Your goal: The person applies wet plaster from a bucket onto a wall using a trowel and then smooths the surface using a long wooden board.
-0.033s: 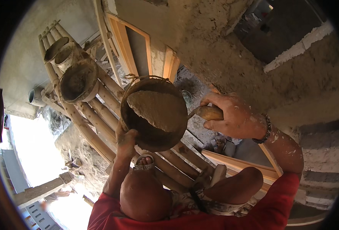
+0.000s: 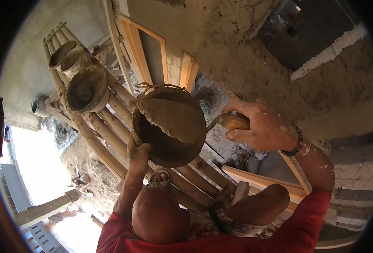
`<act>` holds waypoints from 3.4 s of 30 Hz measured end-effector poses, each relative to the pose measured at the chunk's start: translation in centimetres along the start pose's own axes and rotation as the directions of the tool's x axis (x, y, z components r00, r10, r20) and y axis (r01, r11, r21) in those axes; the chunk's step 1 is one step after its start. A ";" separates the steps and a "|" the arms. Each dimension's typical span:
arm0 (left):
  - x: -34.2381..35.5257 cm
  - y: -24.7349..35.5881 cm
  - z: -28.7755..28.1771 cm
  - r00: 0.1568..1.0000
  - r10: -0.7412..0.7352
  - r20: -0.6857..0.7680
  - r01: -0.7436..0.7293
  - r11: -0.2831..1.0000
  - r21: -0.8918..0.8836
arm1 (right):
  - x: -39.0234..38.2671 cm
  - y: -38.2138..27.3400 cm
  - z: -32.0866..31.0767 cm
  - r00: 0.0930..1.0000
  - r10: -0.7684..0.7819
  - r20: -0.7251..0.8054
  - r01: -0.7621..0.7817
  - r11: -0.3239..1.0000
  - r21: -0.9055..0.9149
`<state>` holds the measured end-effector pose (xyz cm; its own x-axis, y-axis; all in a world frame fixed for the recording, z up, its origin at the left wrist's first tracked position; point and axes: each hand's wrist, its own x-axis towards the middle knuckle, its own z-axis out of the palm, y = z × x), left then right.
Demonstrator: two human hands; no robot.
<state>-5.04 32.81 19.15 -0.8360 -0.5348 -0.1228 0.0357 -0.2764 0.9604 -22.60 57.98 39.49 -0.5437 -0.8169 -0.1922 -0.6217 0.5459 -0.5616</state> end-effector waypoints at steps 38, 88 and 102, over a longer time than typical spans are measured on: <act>1.4 2.8 2.3 0.990 -0.141 0.019 0.143 0.982 -0.124 | 2.2 2.6 7.9 0.996 -0.047 -0.080 0.031 0.982 -0.188; 2.2 7.6 4.8 0.984 0.021 0.179 -0.015 0.999 -0.037 | 0.7 3.1 8.8 1.000 0.005 -0.020 -0.007 0.994 -0.110; 3.4 15.2 3.4 0.987 0.017 0.157 0.005 0.991 -0.134 | -2.2 -8.6 -9.9 0.986 -0.127 -0.104 0.108 0.979 -0.171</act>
<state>-9.16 29.50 34.15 -0.9111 -0.4069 -0.0660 0.1049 -0.3836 0.9175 -21.68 56.90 52.73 -0.5159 -0.8559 -0.0350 -0.7640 0.4782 -0.4331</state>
